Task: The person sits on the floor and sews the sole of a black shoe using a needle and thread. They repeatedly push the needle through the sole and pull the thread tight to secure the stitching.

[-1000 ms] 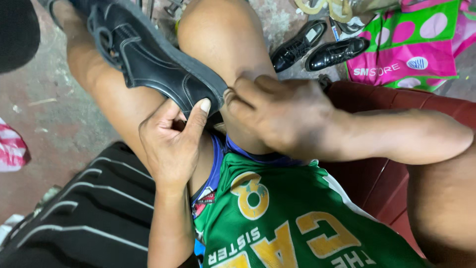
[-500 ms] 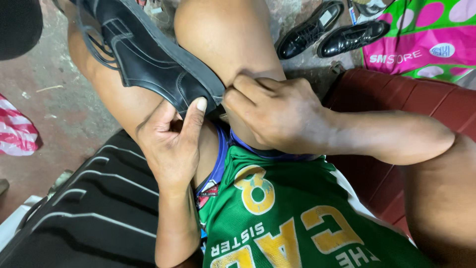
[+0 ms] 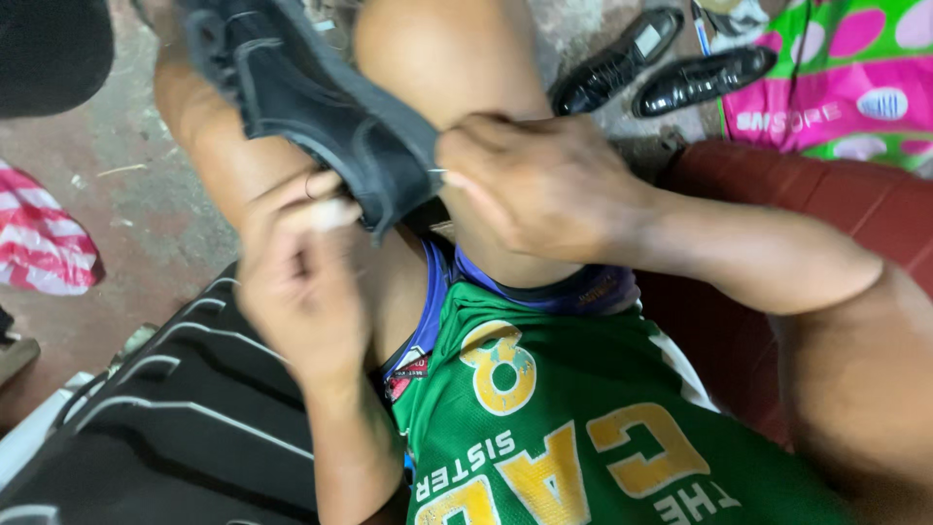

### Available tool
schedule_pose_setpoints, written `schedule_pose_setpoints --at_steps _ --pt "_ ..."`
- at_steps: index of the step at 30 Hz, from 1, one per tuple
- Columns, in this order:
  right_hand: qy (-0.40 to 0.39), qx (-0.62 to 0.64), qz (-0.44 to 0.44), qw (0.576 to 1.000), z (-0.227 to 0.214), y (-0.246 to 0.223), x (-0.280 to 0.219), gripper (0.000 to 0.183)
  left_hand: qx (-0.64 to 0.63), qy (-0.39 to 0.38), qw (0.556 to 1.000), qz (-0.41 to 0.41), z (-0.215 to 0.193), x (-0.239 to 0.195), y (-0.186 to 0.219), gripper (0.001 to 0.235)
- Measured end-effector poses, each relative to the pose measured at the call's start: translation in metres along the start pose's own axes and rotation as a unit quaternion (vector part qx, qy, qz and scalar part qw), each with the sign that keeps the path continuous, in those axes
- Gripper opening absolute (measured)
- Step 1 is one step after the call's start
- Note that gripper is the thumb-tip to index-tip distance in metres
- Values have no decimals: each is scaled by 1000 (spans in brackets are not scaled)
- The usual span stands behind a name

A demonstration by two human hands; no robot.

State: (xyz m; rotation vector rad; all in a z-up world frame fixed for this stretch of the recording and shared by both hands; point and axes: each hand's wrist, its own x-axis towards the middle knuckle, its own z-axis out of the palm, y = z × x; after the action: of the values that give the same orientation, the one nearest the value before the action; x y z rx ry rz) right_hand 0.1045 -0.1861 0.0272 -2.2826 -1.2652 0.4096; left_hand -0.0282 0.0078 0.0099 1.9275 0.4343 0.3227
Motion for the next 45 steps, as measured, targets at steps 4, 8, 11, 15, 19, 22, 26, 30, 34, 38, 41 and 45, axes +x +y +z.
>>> schedule_pose_setpoints --at_steps 4,8,11,15,19,22,26,30,34,38,41,45 --pt "-2 61 20 998 -8 16 -12 7 61 143 977 -148 -36 -8 7 11" --pt "39 99 1 994 -10 19 -16 7 248 132 960 -1 -43 -8 25 12" --pt "27 106 26 994 -10 17 -12 8 241 13 969 60 -25 0 35 23" --pt "35 117 16 992 -11 17 -10 9 113 -216 965 95 -3 33 15 24" --pt "33 123 29 991 -10 17 -11 8 32 -258 964 -55 -11 32 -8 12" --pt "29 137 39 989 -11 19 -8 7 -140 -171 974 -51 -19 15 -20 12" --pt "27 154 31 987 -11 22 -7 7 -536 -53 820 -194 -15 8 -32 10" --pt "21 151 24 988 -12 19 -3 6 -198 -73 961 -177 4 12 -32 17" --pt "26 90 -18 995 -12 17 -1 7 -9 -138 988 -75 14 21 -19 11" --pt "19 27 -33 999 -16 12 -1 9 -26 -197 974 -105 13 35 -19 6" --pt "26 -8 -44 999 -17 9 1 11 -83 -217 964 -129 13 38 -27 12" --pt "4 -23 -48 999 -17 8 1 12 -97 -233 956 -152 14 39 -33 14"
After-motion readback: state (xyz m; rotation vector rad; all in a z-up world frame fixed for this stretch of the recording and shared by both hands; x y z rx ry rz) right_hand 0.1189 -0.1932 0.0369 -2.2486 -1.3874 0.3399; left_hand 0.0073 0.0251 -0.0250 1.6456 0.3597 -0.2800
